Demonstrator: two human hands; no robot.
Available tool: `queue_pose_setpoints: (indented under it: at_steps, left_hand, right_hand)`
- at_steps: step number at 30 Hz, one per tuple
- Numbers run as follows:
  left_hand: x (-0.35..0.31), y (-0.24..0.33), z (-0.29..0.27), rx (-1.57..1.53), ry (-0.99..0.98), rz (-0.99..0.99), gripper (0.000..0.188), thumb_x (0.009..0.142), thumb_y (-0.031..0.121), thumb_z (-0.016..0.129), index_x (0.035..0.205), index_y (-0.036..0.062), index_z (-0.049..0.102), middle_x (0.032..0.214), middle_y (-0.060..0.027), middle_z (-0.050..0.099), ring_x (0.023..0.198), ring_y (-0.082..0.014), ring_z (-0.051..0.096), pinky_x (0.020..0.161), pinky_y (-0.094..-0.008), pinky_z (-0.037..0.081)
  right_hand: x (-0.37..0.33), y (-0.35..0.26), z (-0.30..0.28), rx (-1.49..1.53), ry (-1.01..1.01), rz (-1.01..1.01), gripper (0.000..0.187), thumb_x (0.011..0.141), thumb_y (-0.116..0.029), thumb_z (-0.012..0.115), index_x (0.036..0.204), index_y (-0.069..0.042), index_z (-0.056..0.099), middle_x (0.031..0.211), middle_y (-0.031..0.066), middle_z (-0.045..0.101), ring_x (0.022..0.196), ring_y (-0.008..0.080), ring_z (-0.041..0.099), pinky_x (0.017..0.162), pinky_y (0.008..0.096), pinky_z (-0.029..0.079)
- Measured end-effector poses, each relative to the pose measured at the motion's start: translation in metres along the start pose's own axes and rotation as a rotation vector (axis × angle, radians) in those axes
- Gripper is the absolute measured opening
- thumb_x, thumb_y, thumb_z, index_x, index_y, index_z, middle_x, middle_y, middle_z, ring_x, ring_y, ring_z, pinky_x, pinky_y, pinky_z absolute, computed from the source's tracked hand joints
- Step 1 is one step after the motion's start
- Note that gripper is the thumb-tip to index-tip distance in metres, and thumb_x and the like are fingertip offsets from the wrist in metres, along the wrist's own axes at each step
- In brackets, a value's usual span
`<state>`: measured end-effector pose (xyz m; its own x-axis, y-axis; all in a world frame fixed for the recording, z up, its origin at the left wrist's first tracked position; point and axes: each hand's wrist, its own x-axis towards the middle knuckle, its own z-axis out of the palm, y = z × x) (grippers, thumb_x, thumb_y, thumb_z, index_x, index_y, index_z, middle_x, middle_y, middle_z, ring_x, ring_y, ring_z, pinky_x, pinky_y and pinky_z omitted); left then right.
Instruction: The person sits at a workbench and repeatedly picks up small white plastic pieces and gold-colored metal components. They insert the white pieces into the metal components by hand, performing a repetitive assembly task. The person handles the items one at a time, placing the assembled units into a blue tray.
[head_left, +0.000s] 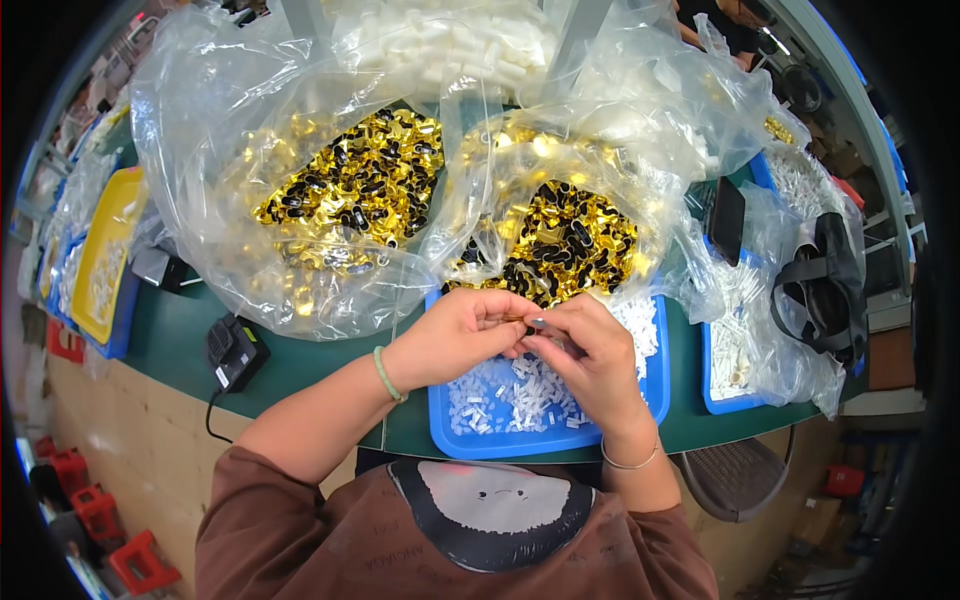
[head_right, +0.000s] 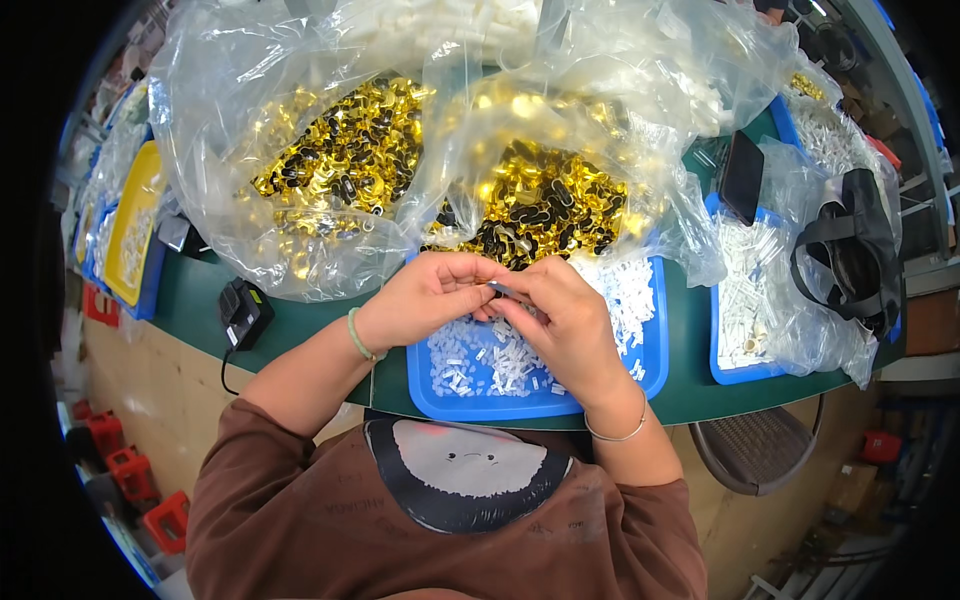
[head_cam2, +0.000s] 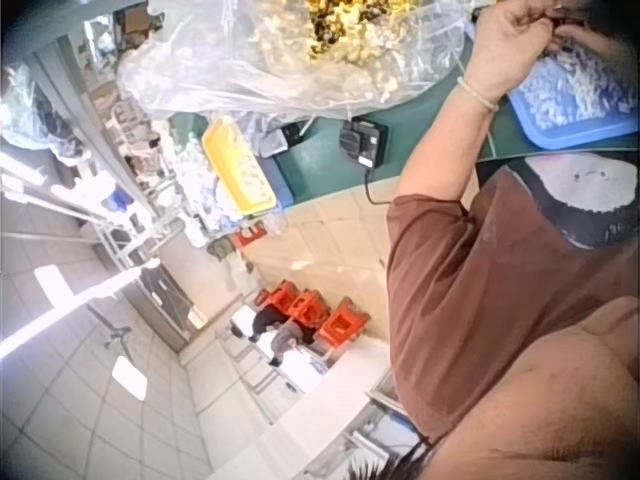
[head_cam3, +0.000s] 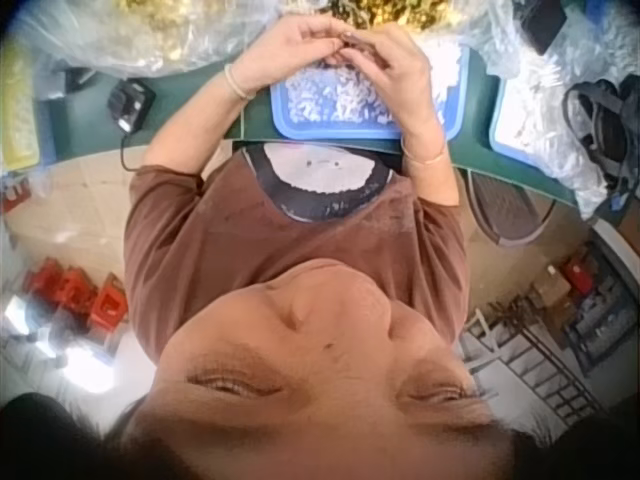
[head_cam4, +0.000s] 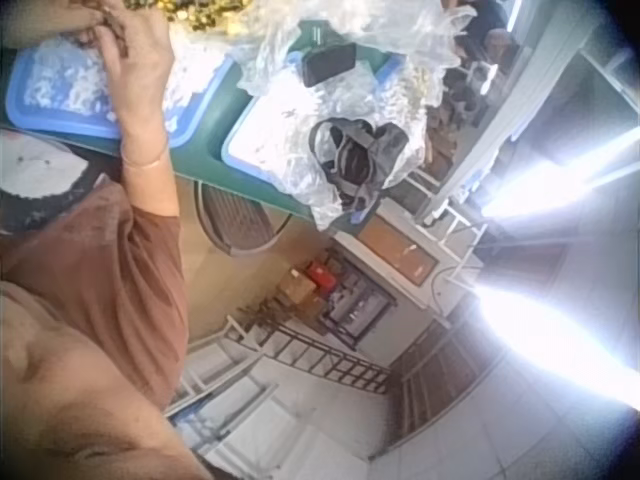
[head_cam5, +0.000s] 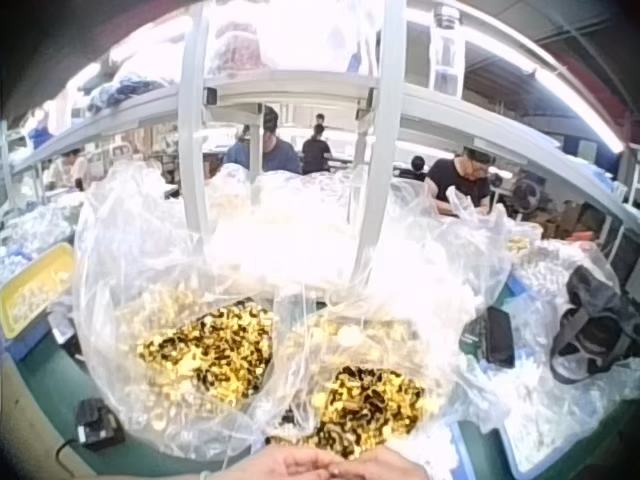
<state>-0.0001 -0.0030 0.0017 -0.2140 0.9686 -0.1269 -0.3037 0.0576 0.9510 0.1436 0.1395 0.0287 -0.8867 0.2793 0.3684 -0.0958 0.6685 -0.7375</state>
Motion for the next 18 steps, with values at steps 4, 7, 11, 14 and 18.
queue_pose_setpoints:
  at_steps: [4,7,11,14,18]
  left_hand:
    - [-0.0012,0.0054,0.0017,0.022,-0.012,-0.020,0.029,0.098,0.013,0.054,0.123,0.0004,0.060,0.099,-0.0020,0.067,0.084,-0.0065,0.061,0.077,-0.0226,0.050]
    - [-0.0023,0.0057,0.0009,-0.106,-0.046,-0.036,0.027,0.098,0.012,0.052,0.121,0.0013,0.061,0.098,-0.0004,0.066,0.085,-0.0057,0.059,0.077,-0.0217,0.049]
    - [0.0026,-0.0007,0.0033,-0.062,-0.023,-0.018,0.026,0.098,0.011,0.051,0.118,0.0015,0.063,0.095,0.0013,0.065,0.082,-0.0043,0.057,0.074,-0.0204,0.047]
    - [0.0007,-0.0033,0.0056,-0.037,-0.004,-0.003,0.025,0.097,0.011,0.051,0.116,0.0007,0.063,0.094,0.0013,0.064,0.081,-0.0041,0.056,0.074,-0.0204,0.047]
    - [0.0004,-0.0031,0.0075,0.002,0.029,0.002,0.026,0.095,0.008,0.049,0.115,-0.0006,0.064,0.093,0.0006,0.065,0.081,-0.0045,0.057,0.074,-0.0211,0.048]
  right_hand:
    - [0.0010,-0.0023,0.0002,-0.002,0.034,-0.028,0.029,0.071,0.001,0.080,0.097,-0.004,0.070,0.082,0.0066,0.057,0.065,0.0154,0.056,0.055,0.0264,0.045]
    - [0.0017,-0.0030,0.0000,-0.007,0.059,-0.056,0.028,0.070,0.000,0.080,0.097,-0.005,0.071,0.081,0.0065,0.056,0.066,0.0160,0.056,0.055,0.0269,0.045]
    - [0.0010,-0.0050,0.0008,-0.026,0.040,-0.021,0.028,0.070,0.000,0.080,0.096,-0.007,0.072,0.081,0.0057,0.055,0.067,0.0167,0.056,0.055,0.0277,0.046]
    - [0.0006,-0.0024,0.0014,-0.049,0.028,-0.044,0.028,0.069,-0.001,0.080,0.095,-0.007,0.072,0.082,0.0052,0.053,0.068,0.0167,0.056,0.056,0.0279,0.046]
    - [0.0004,-0.0028,0.0033,-0.052,0.008,-0.048,0.028,0.070,0.000,0.080,0.095,-0.007,0.072,0.086,0.0060,0.053,0.069,0.0166,0.056,0.057,0.0283,0.048]
